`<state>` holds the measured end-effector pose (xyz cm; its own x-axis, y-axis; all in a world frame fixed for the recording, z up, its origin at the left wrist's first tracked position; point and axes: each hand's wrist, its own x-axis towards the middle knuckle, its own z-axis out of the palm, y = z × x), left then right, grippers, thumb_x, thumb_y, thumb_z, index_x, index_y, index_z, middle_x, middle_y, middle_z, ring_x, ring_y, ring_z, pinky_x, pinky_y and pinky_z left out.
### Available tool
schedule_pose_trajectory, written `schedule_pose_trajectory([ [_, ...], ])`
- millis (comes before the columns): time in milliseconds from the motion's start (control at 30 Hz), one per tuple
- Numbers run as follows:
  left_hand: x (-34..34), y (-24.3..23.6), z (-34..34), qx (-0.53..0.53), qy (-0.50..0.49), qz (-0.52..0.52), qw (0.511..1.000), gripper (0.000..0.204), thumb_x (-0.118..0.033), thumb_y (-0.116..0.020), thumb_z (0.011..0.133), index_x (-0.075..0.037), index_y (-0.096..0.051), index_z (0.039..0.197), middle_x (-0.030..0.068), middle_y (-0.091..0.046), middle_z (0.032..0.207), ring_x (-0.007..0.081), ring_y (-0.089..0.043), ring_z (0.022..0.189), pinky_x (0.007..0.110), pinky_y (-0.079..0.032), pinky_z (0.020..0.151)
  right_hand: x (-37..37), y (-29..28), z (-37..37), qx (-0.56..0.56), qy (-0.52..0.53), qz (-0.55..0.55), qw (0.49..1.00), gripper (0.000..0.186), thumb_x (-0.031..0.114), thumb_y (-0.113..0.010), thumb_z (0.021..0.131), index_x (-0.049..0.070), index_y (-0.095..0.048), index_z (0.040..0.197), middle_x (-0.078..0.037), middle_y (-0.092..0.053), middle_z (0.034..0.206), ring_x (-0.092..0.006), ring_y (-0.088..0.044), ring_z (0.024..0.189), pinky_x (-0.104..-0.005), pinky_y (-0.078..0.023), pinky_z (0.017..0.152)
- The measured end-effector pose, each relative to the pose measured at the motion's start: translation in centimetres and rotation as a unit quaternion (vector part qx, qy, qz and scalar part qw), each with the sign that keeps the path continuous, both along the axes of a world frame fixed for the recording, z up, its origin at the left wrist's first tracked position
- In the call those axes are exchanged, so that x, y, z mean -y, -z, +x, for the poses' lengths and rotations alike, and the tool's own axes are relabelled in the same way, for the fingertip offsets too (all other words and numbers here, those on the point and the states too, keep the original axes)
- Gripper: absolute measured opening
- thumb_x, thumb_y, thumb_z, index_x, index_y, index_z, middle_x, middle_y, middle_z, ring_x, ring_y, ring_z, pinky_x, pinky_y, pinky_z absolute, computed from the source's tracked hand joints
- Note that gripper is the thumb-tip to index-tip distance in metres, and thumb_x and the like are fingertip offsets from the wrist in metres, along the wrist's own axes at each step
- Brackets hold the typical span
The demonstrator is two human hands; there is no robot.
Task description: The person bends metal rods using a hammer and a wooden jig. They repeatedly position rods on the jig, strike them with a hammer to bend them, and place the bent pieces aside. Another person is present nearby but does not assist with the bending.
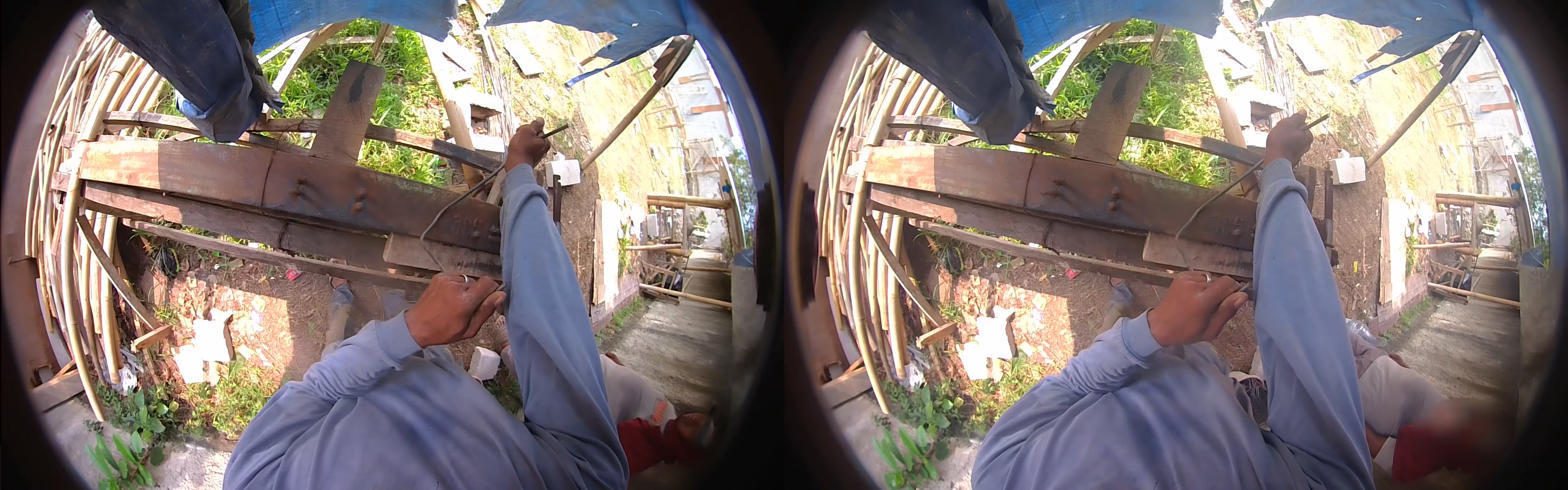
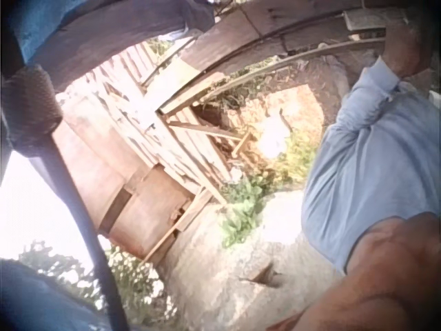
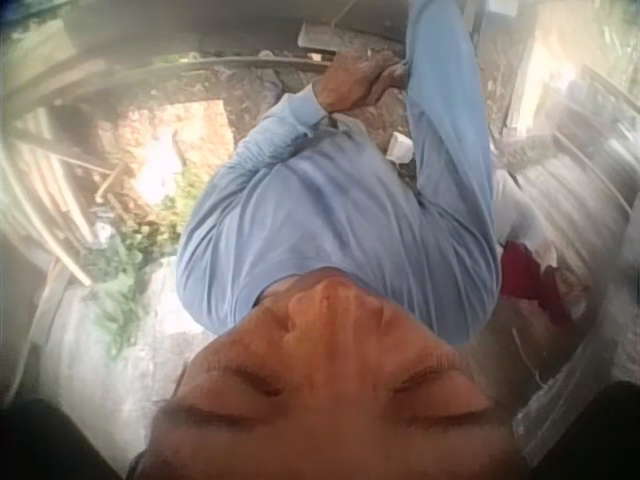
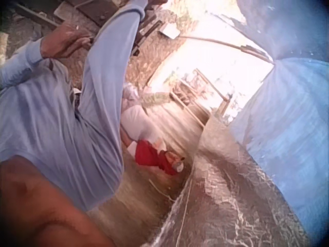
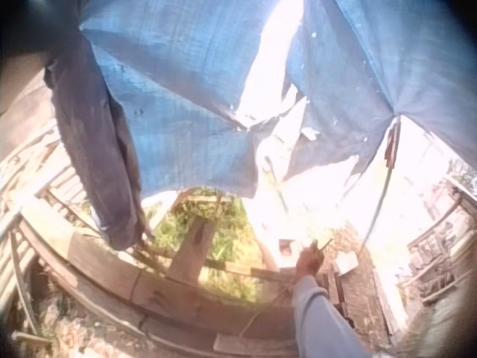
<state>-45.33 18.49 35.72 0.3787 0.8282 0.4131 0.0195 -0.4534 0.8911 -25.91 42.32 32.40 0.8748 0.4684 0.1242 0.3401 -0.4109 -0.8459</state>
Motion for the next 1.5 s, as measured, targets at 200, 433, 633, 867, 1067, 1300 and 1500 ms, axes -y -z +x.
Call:
schedule_pose_trajectory([
  [200,-0.1,0.3,-2.0,0.020,0.015,0.010,1.000,0.015,-0.016,-0.064,0.090,-0.004,-0.058,0.084,0.0102,-0.054,0.065,0.0296,-0.057,0.056,0.041,-0.045,0.057,-0.3,-0.3,-0.1,0.005,-0.047,-0.017,0.999,0.062,0.039,-0.041,0.101,-0.021,-0.057,0.105,-0.035,-0.063,0.104,-0.0441,-0.063,0.099,-0.0467,-0.048,0.085],
  [433,-0.5,0.5,-4.8,0.097,0.022,-0.034,0.994,0.009,-0.009,-0.065,0.087,-0.002,-0.059,0.086,0.0107,-0.055,0.069,0.0303,-0.056,0.061,0.041,-0.046,0.062,-2.9,1.0,-1.3,0.067,-0.065,-0.110,0.990,0.059,0.038,-0.042,0.099,-0.017,-0.061,0.105,-0.035,-0.063,0.108,-0.0461,-0.062,0.104,-0.0488,-0.047,0.090],
  [633,-0.7,1.9,-7.0,0.149,0.039,-0.055,0.987,0.009,-0.007,-0.065,0.087,0.000,-0.060,0.089,0.0120,-0.057,0.070,0.0317,-0.055,0.061,0.041,-0.047,0.061,-5.3,4.0,-2.1,0.114,-0.096,-0.206,0.967,0.059,0.041,-0.043,0.098,-0.014,-0.065,0.103,-0.035,-0.064,0.106,-0.0472,-0.062,0.104,-0.0497,-0.047,0.092],
  [867,0.1,2.8,-7.4,0.164,0.073,-0.013,0.984,0.012,-0.010,-0.067,0.086,0.000,-0.062,0.090,0.0127,-0.060,0.073,0.0286,-0.055,0.061,0.039,-0.047,0.065,-6.1,11.5,6.9,0.051,-0.077,-0.234,0.968,0.067,0.045,-0.041,0.096,-0.018,-0.059,0.111,-0.035,-0.062,0.113,-0.0472,-0.062,0.104,-0.0490,-0.048,0.092],
  [1067,1.8,3.4,-4.5,0.030,0.140,0.086,0.986,0.017,-0.018,-0.067,0.087,-0.002,-0.062,0.084,0.0110,-0.061,0.070,0.0267,-0.059,0.062,0.036,-0.048,0.067,2.8,14.8,14.7,-0.172,0.154,-0.009,0.973,0.026,0.027,-0.044,0.089,0.013,-0.047,0.068,-0.004,-0.041,0.054,-0.0189,-0.038,0.039,-0.0361,-0.031,0.037],
  [1300,-0.7,4.8,-10.1,0.227,0.027,-0.215,0.950,0.034,-0.025,-0.058,0.096,-0.004,-0.055,0.069,0.0029,-0.043,0.058,0.0179,-0.040,0.052,0.034,-0.036,0.057,1.1,-3.3,2.9,-0.089,-0.225,-0.004,0.970,0.055,0.056,-0.056,0.093,0.003,-0.063,0.080,-0.001,-0.049,0.060,-0.0116,-0.046,0.052,-0.0278,-0.038,0.051],
  [1500,-5.2,5.3,-9.9,0.464,-0.145,-0.385,0.784,0.042,-0.035,-0.051,0.102,-0.011,-0.042,0.069,-0.0025,-0.022,0.055,0.0098,-0.021,0.050,0.030,-0.025,0.052,10.5,-8.5,5.7,0.252,-0.276,-0.008,0.927,0.048,0.039,-0.074,0.084,0.001,-0.066,0.112,-0.016,-0.065,0.109,-0.0293,-0.062,0.101,-0.0397,-0.049,0.088],
])
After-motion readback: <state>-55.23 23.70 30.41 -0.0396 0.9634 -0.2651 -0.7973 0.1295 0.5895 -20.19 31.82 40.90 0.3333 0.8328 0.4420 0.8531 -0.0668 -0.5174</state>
